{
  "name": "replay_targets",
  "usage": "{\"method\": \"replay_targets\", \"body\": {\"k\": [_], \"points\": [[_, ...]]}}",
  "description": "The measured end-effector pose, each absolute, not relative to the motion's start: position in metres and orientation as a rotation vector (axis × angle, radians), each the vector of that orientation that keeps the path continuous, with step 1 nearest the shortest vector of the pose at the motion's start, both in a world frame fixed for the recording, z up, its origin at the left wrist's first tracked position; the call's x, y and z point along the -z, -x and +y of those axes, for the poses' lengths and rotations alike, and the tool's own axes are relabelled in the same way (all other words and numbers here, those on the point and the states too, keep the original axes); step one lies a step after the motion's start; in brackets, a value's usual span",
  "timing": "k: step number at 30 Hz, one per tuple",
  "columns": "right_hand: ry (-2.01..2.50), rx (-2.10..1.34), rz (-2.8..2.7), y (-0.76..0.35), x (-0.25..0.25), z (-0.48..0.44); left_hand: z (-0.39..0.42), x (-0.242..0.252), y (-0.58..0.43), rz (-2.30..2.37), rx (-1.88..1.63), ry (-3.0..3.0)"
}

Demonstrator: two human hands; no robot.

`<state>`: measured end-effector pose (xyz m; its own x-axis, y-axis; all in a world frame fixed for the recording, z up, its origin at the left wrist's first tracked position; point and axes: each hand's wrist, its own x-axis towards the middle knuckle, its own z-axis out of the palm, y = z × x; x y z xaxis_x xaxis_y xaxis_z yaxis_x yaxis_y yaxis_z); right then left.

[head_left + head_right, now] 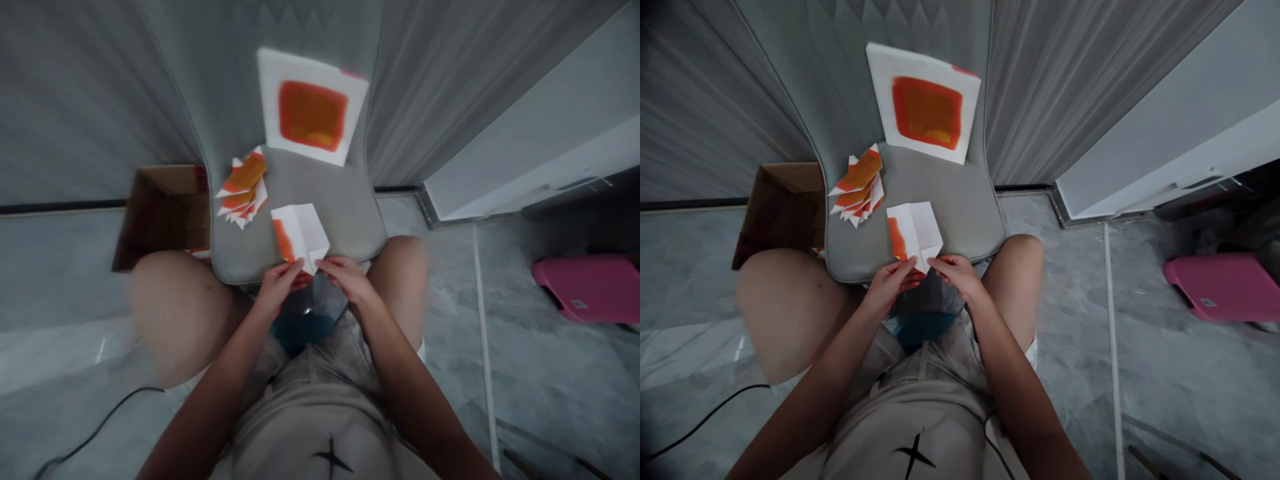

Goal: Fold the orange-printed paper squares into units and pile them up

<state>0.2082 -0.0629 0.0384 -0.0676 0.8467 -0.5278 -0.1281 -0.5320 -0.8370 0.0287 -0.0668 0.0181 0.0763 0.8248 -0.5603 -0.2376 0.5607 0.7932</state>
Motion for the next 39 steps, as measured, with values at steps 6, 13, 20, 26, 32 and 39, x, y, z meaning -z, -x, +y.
{"method": "replay_targets", "body": {"k": [6,13,20,26,32,39], "points": [[1.487,-1.723,-0.795,-0.208,-0.038,-0.066,-0.067,-0.021,-0.029,1.249,-0.859,-0.592],[1.511,-1.748,-0.806,-0.209,-0.032,-0.066,-0.068,-0.020,-0.030,1.244,-0.879,-0.577],[1.434,-1.813,-0.754,-0.204,-0.032,-0.068,-0.067,-0.022,-0.033,1.238,-0.887,-0.569],[1.432,-1.770,-0.797,-0.202,-0.029,-0.070,-0.067,-0.021,-0.039,1.305,-0.918,-0.580],[1.443,-1.708,-0.852,-0.202,-0.026,-0.071,-0.069,-0.019,-0.045,1.340,-0.967,-0.620],[1.434,-1.703,-0.843,-0.204,-0.028,-0.074,-0.073,-0.017,-0.048,1.380,-1.001,-0.677]]}}
